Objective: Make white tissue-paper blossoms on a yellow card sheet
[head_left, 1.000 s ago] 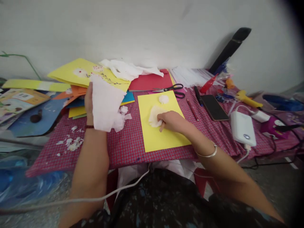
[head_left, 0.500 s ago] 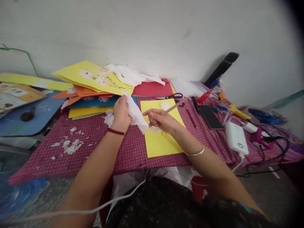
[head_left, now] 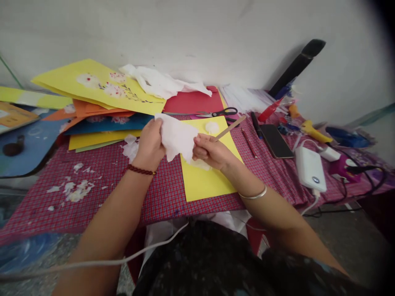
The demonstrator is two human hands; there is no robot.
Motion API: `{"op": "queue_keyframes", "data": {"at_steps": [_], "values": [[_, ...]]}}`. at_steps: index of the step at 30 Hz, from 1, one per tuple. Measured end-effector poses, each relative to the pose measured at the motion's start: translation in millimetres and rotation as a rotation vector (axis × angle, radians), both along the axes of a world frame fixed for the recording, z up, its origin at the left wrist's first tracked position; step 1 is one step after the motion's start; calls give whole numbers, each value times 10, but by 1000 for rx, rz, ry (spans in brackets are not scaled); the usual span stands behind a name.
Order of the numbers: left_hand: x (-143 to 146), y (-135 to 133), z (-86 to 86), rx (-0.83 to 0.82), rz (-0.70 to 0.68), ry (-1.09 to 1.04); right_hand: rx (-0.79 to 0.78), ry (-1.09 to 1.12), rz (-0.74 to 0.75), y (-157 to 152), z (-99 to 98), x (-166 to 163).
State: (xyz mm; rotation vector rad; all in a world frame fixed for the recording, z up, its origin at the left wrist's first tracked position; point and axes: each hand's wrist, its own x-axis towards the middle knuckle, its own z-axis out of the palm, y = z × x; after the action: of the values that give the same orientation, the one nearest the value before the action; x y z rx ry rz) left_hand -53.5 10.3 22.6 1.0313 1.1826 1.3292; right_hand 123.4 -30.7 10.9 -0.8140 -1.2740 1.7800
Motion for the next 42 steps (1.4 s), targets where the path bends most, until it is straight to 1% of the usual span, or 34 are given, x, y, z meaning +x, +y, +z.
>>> {"op": "queue_keyframes", "data": {"at_steps": [2, 3, 5, 6, 8, 11, 12, 13, 14, 15, 17, 19, 22, 24, 27, 31, 36, 40, 42], "values": [[17, 17, -41, 14, 83, -75, 0, 2, -47, 10, 16, 14], [25, 23, -59, 21, 105, -80, 1, 9, -60, 14, 21, 18], [28, 32, -89, 32, 77, 34, -11, 19, -62, 19, 24, 19], [20, 35, -99, 49, 65, 126, -23, 21, -59, 20, 25, 17], [-12, 34, -100, 143, 74, 400, -49, 33, -83, 23, 27, 18], [-58, -19, -34, 437, 198, 877, -59, 96, -158, 34, 40, 43], [-58, -58, 6, 546, 247, 969, -58, 119, -182, 41, 47, 57], [-47, -109, 50, 638, 264, 1006, -56, 134, -203, 49, 55, 71], [-25, -170, 95, 711, 245, 993, -53, 140, -226, 58, 63, 84], [7, -237, 138, 758, 191, 948, -50, 141, -255, 67, 71, 95], [86, -374, 204, 817, 15, 843, -44, 139, -301, 83, 85, 105], [162, -482, 231, 854, -171, 821, -37, 139, -326, 95, 93, 107], [242, -562, 211, 830, -344, 952, -34, 140, -345, 105, 96, 108], [276, -578, 181, 765, -394, 1050, -36, 142, -350, 108, 92, 112], [319, -595, 142, 736, -392, 1119, -34, 139, -353, 110, 87, 114], [366, -634, 102, 806, -317, 1131, -27, 111, -395, 105, 92, 103], [380, -628, 42, 817, -198, 1068, -40, 109, -427, 105, 102, 93], [361, -586, 6, 747, -169, 965, -49, 109, -415, 106, 113, 93], [357, -594, 4, 749, -169, 954, -53, 106, -428, 101, 123, 91]]}}
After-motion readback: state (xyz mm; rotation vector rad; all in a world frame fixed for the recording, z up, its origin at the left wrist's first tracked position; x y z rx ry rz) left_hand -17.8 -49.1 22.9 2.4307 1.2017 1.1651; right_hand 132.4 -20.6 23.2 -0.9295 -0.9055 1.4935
